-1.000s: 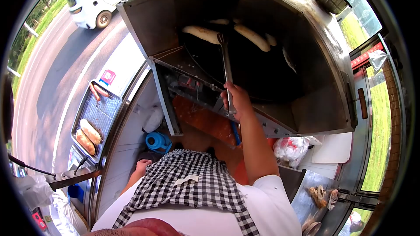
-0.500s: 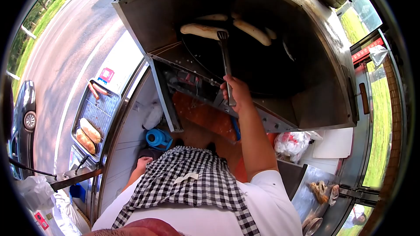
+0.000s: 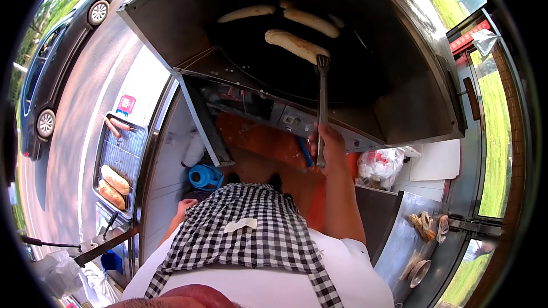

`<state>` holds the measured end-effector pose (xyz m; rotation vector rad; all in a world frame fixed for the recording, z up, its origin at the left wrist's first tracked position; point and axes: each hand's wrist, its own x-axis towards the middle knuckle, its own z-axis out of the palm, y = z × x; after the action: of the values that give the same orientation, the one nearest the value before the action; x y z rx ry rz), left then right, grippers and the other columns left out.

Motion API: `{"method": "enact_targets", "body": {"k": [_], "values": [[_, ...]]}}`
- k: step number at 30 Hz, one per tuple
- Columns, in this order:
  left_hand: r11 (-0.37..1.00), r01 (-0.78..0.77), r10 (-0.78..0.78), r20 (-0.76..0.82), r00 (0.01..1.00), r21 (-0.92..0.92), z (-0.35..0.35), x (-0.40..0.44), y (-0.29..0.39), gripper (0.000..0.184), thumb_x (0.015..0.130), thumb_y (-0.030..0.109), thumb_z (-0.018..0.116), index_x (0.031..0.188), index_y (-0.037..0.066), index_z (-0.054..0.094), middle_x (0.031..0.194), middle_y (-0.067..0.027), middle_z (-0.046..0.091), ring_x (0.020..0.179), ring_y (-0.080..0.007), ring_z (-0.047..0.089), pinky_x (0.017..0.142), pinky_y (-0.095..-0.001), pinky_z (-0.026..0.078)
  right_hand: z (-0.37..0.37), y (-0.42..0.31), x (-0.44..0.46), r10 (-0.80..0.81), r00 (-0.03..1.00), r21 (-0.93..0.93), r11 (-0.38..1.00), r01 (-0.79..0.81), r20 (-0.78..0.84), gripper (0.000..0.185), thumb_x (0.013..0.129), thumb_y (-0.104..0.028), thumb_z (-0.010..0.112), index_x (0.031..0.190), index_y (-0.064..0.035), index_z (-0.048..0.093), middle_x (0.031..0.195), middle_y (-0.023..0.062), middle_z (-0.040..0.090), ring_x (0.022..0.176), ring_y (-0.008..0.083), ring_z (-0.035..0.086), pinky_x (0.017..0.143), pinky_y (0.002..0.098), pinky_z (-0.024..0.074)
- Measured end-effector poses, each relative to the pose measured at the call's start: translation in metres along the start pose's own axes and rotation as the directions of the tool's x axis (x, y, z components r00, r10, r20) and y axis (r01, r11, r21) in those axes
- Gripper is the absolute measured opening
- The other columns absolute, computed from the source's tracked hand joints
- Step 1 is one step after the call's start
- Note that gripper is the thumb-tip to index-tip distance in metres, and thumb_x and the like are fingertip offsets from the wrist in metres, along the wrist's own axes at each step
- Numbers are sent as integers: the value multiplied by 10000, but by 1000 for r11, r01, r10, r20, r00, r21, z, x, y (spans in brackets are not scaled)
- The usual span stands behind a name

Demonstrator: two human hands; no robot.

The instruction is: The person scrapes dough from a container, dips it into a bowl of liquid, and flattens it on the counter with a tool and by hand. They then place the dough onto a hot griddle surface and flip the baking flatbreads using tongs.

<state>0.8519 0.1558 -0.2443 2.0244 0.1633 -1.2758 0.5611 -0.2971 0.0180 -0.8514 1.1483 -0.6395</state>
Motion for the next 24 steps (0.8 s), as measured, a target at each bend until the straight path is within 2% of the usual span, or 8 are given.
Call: {"method": "enact_targets", "body": {"k": [1, 4, 7, 10, 13, 16, 22, 24], "values": [[999, -8, 8, -1, 1000, 40, 1, -4, 10, 164, 918, 172, 683, 981, 20, 688, 669, -34, 618, 494, -109, 524, 428, -255, 375, -6, 2, -12, 11, 1000, -20, 1000, -11, 1, 339, 1001, -307, 619, 1195, -29, 627, 815, 62, 647, 556, 113, 554, 479, 262, 448], [994, -30, 31, -9, 999, 105, 4, -7, 28, 178, 917, 176, 689, 983, 11, 695, 656, -44, 625, 490, -110, 538, 422, -263, 394, -21, 4, -49, 36, 990, -81, 996, -25, 135, 357, 1007, -320, 611, 1212, -28, 607, 819, 72, 654, 551, 116, 561, 492, 259, 451], [993, -53, 52, 9, 999, 109, 5, 7, 31, 200, 918, 171, 695, 1012, -5, 688, 658, -46, 620, 497, -124, 552, 424, -273, 415, -28, 14, -65, 91, 991, -58, 995, -85, 101, 360, 1010, -318, 605, 1220, -26, 597, 821, 72, 657, 555, 114, 566, 502, 255, 453], [987, -63, 58, 36, 998, 149, 6, 18, 36, 208, 918, 170, 703, 1023, -8, 682, 682, -50, 624, 514, -128, 561, 433, -274, 424, -26, 16, -68, 79, 995, -25, 997, -77, 58, 356, 1014, -312, 599, 1216, -18, 597, 817, 70, 654, 559, 115, 572, 504, 254, 451], [983, -52, 44, 49, 998, 175, 8, 21, 45, 213, 919, 174, 709, 1029, -5, 683, 706, -54, 629, 542, -128, 575, 452, -277, 442, -21, 14, -60, 42, 994, -35, 999, -39, 97, 349, 1017, -305, 596, 1205, -11, 602, 809, 70, 655, 562, 112, 575, 503, 251, 449], [990, -44, 36, 61, 997, 138, 9, 32, 41, 224, 919, 186, 715, 1036, -3, 685, 713, -54, 630, 574, -130, 590, 476, -276, 465, -10, 11, -52, 53, 995, -78, 996, -46, 85, 337, 1018, -297, 596, 1194, -10, 615, 801, 68, 658, 565, 108, 582, 500, 247, 447], [979, -86, 77, 54, 996, 187, 8, 29, 34, 210, 920, 186, 711, 1026, 5, 701, 740, -57, 645, 602, -137, 606, 494, -275, 490, 3, 15, -40, 66, 958, -176, 984, -17, 278, 351, 1034, -307, 564, 1200, -3, 619, 834, 77, 660, 572, 113, 575, 513, 252, 455], [978, -72, 65, 42, 997, 198, 8, 19, 34, 218, 916, 187, 715, 1026, -2, 704, 753, -55, 651, 597, -137, 606, 497, -274, 492, 4, 15, -42, 57, 960, -170, 985, -10, 273, 351, 1035, -310, 562, 1197, -3, 618, 834, 78, 660, 571, 111, 575, 513, 251, 456]]}}
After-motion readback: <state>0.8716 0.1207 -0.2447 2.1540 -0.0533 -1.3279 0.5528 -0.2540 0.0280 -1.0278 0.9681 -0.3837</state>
